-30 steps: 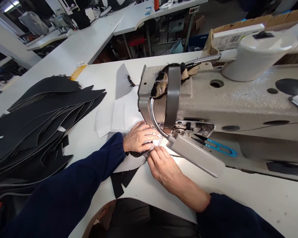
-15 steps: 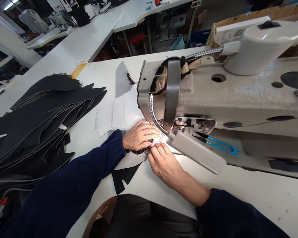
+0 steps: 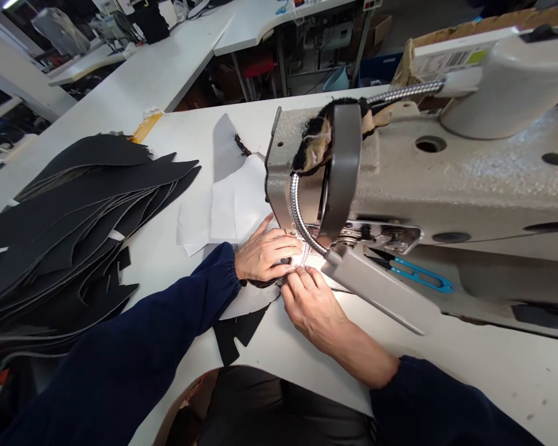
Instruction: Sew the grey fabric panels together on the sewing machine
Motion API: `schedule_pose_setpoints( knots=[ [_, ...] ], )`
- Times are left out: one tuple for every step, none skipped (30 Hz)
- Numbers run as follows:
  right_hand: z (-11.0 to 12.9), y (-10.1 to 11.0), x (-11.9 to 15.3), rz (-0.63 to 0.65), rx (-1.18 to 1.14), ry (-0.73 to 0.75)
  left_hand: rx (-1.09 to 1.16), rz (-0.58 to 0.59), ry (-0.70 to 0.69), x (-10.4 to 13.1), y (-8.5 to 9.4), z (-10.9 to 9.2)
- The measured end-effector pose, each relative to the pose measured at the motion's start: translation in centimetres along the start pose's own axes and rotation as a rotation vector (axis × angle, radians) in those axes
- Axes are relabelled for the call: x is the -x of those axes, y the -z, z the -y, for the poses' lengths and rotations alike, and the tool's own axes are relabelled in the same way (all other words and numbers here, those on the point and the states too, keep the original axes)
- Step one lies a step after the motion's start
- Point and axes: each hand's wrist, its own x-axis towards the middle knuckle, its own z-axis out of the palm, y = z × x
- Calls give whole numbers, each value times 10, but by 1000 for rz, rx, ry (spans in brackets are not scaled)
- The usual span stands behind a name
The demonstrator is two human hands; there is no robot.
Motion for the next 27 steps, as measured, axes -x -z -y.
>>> schedule_pose_setpoints(
  knots=[
    [0, 0, 0, -6, 1, -1, -1, -7, 5, 0, 0, 0],
    [-1, 1, -1, -13, 1, -1, -4, -11, 13, 0, -1, 0],
    [-1, 1, -1, -20, 0, -3, -8, -13, 24, -1, -1, 0],
    [-1, 2, -1, -26, 1, -5, -11, -14, 34, -1, -2, 0],
    [-2, 1, -2, -29, 1, -9, -14, -13, 44, -1, -2, -1],
    [-2, 1, -2, -32, 1, -11, -15, -11, 52, -1, -2, -1],
    [-2, 1, -2, -35, -2, -13, -16, -9, 58, -2, -2, -1],
    [-2, 1, -2, -37, -5, -16, -18, -10, 64, -2, -2, -2],
    [-3, 0, -2, -38, -9, -17, -22, -11, 74, -3, -2, -2],
    [-3, 0, -2, -40, -12, -17, -28, -15, 82, -3, -1, -2],
    [-4, -1, -2, -40, -12, -18, -35, -21, 86, -3, -1, -2],
    [-4, -1, -2, -41, -8, -17, -41, -28, 82, -3, -1, -1],
    [-5, -1, -2, -40, -2, -16, -47, -34, 68, -2, -1, -1],
    [-6, -1, -2, -40, 3, -13, -52, -39, 40, -1, -1, 0],
    [-6, -1, -2, -42, 7, -12, -54, -40, 1, 0, -1, 2],
    [-6, -1, -3, -43, 9, -11, -55, -39, -41, 1, -2, 3],
    [-7, -1, -3, -43, 11, -10, -56, -35, -74, 2, -2, 4],
    [-7, -1, -3, -44, 12, -9, -57, -33, -91, 3, -3, 5],
    [-7, -1, -3, -44, 12, -10, -57, -31, -94, 4, -4, 6],
    [-7, -1, -2, -48, 13, -10, -57, -30, -83, 4, -4, 6],
    [-6, 0, -2, -49, 16, -10, -57, -27, -65, 4, -5, 6],
    [-6, 0, -2, -51, 18, -10, -55, -23, -49, 4, -5, 5],
    [-6, 0, -2, -52, 19, -10, -54, -18, -39, 3, -4, 4],
    [-6, 1, -2, -51, 19, -10, -53, -15, -32, 2, -4, 3],
    [-6, 1, -2, -47, 20, -8, -55, -15, -28, 1, -3, 2],
    [-7, 1, -2, -44, 21, -7, -57, -20, -24, 0, -3, 1],
    [-7, 0, -2, -43, 26, -8, -61, -26, -19, 0, -2, 1]
  ],
)
